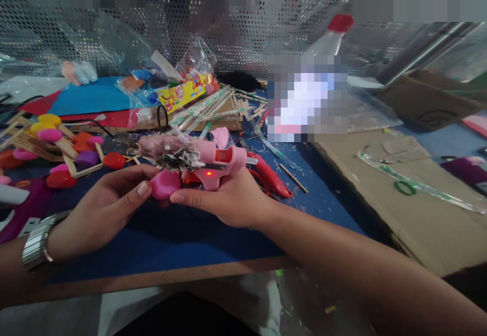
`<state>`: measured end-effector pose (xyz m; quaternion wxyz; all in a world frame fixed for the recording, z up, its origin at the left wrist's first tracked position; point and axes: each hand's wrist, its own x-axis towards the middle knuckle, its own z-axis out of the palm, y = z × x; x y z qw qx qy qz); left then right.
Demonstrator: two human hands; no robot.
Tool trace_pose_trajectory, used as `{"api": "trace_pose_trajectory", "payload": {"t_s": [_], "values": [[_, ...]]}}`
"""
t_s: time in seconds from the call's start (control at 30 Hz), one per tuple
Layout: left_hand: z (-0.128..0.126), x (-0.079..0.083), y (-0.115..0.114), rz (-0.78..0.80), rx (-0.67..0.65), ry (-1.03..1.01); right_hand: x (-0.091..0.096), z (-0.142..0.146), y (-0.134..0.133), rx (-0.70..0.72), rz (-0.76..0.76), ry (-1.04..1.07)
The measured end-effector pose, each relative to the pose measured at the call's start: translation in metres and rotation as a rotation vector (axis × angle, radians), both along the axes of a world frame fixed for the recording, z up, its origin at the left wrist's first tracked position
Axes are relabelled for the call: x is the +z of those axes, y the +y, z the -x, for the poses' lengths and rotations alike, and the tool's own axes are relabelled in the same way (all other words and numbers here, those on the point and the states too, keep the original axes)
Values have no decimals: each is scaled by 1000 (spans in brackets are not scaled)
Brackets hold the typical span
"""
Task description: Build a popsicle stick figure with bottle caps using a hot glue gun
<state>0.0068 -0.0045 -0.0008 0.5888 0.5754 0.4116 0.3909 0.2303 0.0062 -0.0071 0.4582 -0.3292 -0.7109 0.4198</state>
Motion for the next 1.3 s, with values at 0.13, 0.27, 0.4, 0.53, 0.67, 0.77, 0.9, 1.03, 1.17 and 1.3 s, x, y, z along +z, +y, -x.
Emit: {"api": "trace_pose_trajectory", "payload": {"t_s": [0.13,0.27,0.4,0.53,0.67,0.77,0.9,1.03,1.17,1.3], "values": [[2,2,-1,-34,-28,122,0,0,1,19,5,3],[2,3,-1,-48,-110,131,0,1,1,18,20,-17],[3,4,-1,-78,-114,183,0,2,1,42,14,-9],[3,4,-2,-98,-114,208,3,2,1,51,23,-34],[3,4,-3,-100,-112,190,2,1,1,61,21,-54],[3,4,-4,-140,-126,222,0,1,1,88,0,-56],[4,5,-4,-173,-142,257,1,2,1,94,-26,-62],[4,5,-4,-158,-157,228,3,3,1,90,-14,-61],[5,4,-4,-189,-163,226,3,3,1,94,-12,-43],[4,5,-4,-237,-153,257,3,5,0,119,4,-48]]}}
